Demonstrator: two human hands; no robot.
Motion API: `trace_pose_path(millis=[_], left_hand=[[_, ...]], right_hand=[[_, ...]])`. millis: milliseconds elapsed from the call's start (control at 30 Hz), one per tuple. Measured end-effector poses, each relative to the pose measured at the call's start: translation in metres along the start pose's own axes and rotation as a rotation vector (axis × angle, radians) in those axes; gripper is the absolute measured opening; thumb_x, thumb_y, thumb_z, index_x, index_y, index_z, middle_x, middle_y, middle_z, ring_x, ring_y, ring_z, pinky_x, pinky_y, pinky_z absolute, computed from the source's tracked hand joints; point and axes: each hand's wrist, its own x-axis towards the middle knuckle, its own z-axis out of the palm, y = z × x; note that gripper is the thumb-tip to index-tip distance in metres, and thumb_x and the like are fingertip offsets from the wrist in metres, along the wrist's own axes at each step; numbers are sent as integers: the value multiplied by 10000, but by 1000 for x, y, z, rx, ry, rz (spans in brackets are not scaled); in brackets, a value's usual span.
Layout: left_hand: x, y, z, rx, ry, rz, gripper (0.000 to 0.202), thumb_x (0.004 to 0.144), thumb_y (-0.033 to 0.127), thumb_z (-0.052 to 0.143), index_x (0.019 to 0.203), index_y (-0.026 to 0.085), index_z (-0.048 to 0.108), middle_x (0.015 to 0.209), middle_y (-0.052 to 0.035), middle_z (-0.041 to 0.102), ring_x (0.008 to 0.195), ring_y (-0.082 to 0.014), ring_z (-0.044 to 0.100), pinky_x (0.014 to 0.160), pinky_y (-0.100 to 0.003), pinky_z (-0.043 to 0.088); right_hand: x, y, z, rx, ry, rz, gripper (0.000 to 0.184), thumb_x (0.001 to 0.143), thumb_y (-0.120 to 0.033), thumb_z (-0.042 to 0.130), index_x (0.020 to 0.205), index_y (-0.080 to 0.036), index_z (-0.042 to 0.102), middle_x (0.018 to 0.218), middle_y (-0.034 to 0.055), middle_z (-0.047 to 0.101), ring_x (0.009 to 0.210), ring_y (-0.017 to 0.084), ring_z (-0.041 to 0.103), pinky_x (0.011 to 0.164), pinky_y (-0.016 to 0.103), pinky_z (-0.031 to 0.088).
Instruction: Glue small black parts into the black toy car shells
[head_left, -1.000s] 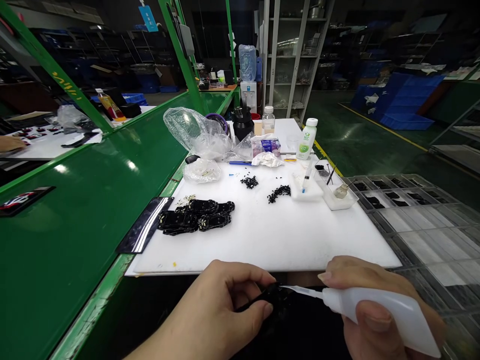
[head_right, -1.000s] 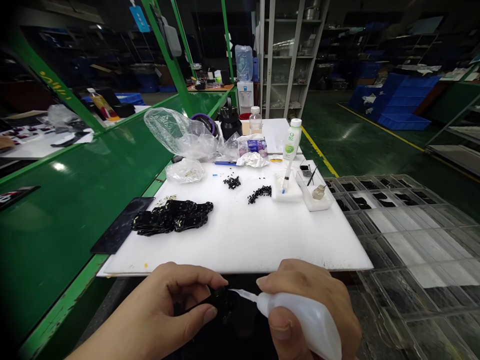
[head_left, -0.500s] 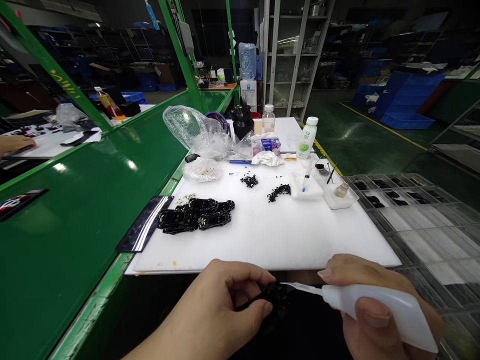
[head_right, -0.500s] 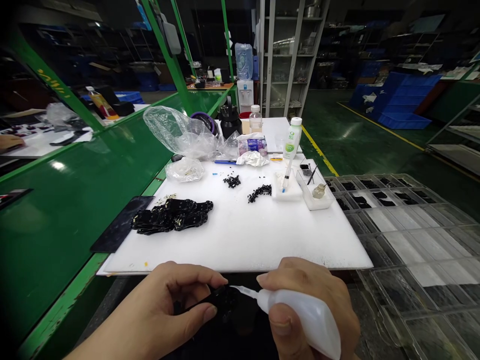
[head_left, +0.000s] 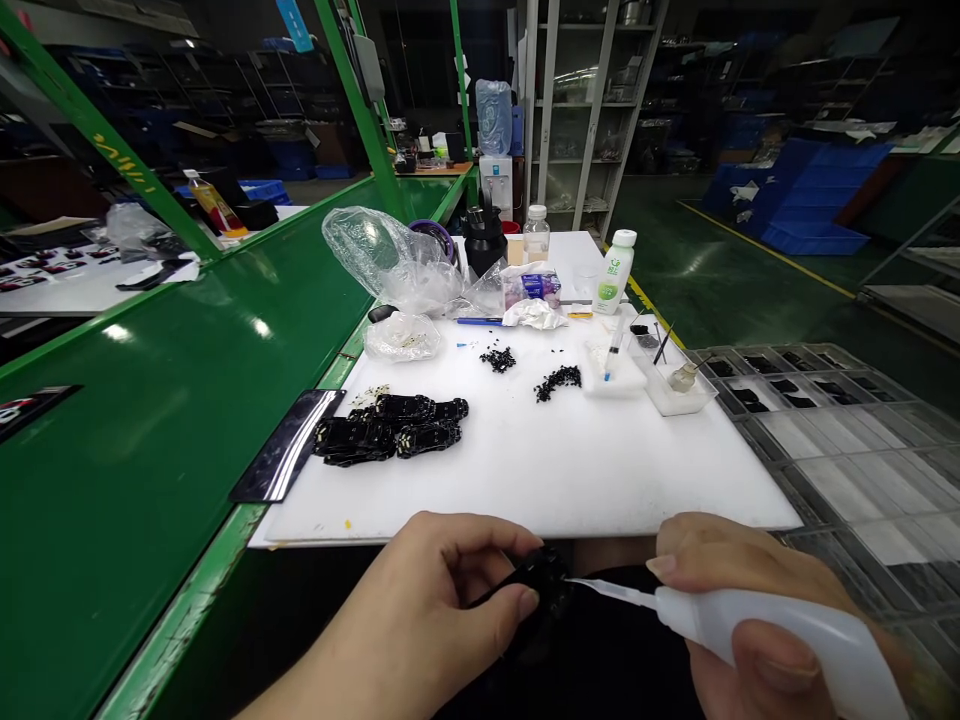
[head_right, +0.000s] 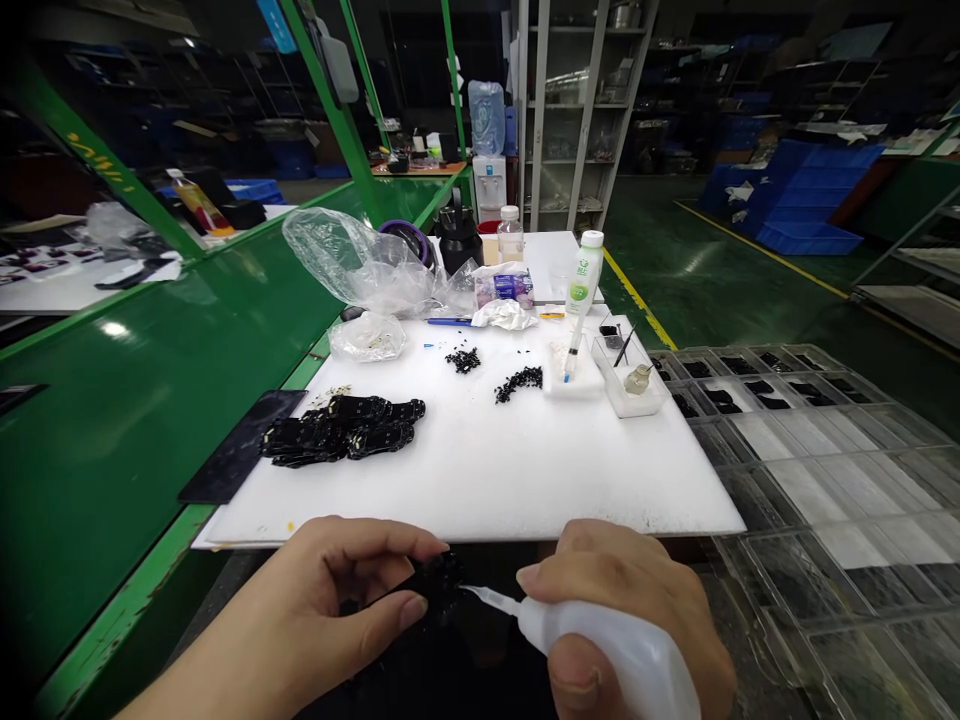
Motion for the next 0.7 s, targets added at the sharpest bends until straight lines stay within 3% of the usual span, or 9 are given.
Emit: trace_pose_path(millis=[133,267,400,567,700], left_hand=[[-1,1,0,-2,-1,-2,356,798,379,665,1121,230,681,758,9,719,650,-132,601,551,-199,426],[0,2,0,-22,-15,2,331,806,357,656,1111,232,687,738,17,712,619,-118,581,531,-192,402],[1,4,1,-21,-3,-4,319,798,340,658,1096,232,692,722,19,708,605,-115,573,523,-188,398],[1,4,1,-9,14,7,298,790,349,666,1060,229,705,703,19,700,596,-115,567,516,-183,399],[3,1,0,-28,-7,0,324,794,359,669,1094,241,698,708,20,706,582,-110,564,506,-180,392]], right_hand=[[1,3,-2,-1,-38,-67,268,949,-429,533,855,-229,684,618,4,637,667,188,643,559,293,488],[1,3,-2,19,-34,-25,275,955,-430,524,856,-226,679,612,9,630,705,196,646,589,299,495],[0,6,-3,-4,-62,-92,251,955,-405,528,880,-222,684,638,11,644,687,191,644,591,306,483],[0,6,-5,-1,-51,-28,253,956,-405,527,866,-221,676,656,10,654,668,186,637,557,301,472],[2,4,-3,-27,-44,-62,247,946,-411,542,858,-224,678,650,4,652,704,186,649,611,300,494]])
